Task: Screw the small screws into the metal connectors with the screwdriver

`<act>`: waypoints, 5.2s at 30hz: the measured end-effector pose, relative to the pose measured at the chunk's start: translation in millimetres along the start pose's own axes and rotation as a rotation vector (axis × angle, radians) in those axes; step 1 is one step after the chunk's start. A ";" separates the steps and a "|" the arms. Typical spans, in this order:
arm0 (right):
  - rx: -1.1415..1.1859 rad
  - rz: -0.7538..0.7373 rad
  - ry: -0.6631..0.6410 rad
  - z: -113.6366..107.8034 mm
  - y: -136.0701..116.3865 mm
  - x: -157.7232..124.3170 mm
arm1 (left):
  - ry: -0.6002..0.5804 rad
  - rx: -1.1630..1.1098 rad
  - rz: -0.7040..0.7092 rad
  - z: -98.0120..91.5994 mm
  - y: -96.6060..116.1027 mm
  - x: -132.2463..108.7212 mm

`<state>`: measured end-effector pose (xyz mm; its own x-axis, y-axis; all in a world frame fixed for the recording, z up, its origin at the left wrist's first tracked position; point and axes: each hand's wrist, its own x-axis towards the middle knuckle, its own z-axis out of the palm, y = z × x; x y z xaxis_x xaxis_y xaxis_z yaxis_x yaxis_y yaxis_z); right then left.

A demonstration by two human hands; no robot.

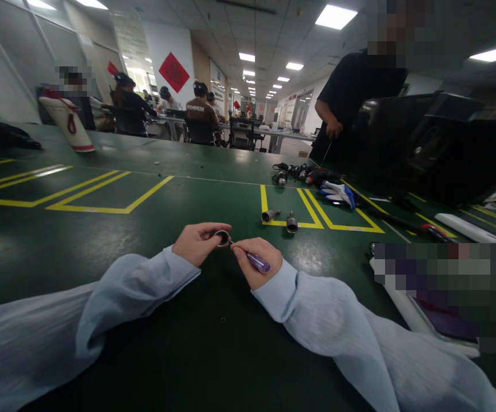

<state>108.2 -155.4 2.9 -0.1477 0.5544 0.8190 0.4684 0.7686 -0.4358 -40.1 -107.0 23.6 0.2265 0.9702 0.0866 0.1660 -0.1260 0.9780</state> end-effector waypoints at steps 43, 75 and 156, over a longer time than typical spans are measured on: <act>0.966 0.811 -0.481 -2.4 0.9 -6.4 | 0.027 -0.089 -0.064 -5.8 -12.1 5.3; 0.251 0.282 0.056 -7.2 7.1 -6.5 | 0.030 -0.113 -0.058 -4.6 -15.1 8.9; 0.041 0.829 0.021 5.8 22.0 -8.5 | 0.012 -0.106 -0.044 -1.4 -9.7 3.2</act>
<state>114.8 -141.3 -15.8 0.2485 0.9403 0.2326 0.3859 0.1241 -0.9142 -42.4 -102.4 14.7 0.2096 0.9767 0.0451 0.0731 -0.0617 0.9954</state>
